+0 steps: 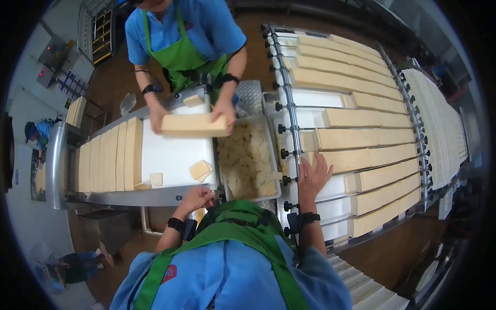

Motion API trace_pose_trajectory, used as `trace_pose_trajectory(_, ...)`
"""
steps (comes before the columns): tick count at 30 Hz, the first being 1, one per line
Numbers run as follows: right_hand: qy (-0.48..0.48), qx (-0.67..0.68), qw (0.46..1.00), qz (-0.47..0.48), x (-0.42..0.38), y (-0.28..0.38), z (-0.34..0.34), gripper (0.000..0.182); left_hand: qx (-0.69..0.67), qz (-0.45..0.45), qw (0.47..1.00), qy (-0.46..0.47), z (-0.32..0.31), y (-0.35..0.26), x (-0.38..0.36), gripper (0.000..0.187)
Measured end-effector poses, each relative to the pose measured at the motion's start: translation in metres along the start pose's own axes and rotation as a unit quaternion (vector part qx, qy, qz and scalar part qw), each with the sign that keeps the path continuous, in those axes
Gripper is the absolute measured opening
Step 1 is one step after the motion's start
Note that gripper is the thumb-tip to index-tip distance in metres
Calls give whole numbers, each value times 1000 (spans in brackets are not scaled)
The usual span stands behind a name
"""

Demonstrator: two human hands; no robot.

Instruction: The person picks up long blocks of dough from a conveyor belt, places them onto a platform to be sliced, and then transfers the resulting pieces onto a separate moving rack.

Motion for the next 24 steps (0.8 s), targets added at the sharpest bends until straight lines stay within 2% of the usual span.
trace_pose_trajectory(7,-2,-3,1000,12,-3,1,-1,23,-33,38,999,-3,-5,22,9,31)
trace_pose_trajectory(9,-6,-8,1000,10,-6,-6,-5,23,-20,29,999,-2,-7,13,6,29)
trace_pose_trajectory(11,-39,21,999,1,-11,-12,-10,29,-20,-23,999,11,-12,21,13,34)
trace_pose_trajectory(13,-34,20,999,30,-14,-15,-15,27,48,-30,998,0,-11,15,12,34)
trace_pose_trajectory(16,-32,22,997,60,-12,-8,-13,26,-21,5,999,-30,-6,12,9,34)
trace_pose_trajectory(18,-7,-21,999,25,-7,-7,-11,19,10,2,1000,-10,-6,5,6,32)
trace_pose_trajectory(21,-5,-31,999,33,-5,-4,-12,18,-18,2,1000,-19,-8,11,7,35)
trace_pose_trajectory(23,-14,-39,998,47,-4,-4,-15,20,-3,-34,999,-8,-13,-2,8,34)
trace_pose_trajectory(24,-14,-50,999,4,-9,-22,7,23,11,-70,997,7,-19,-11,8,33)
Point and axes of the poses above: each hand's wrist, its own x-axis towards the middle knuckle, its own z-axis out of the back of the hand, y = z × x, the point moved 6 cm from there along x, towards the middle knuckle, and after that the axes turned 14 degrees about -y, right-handed, at the moved point
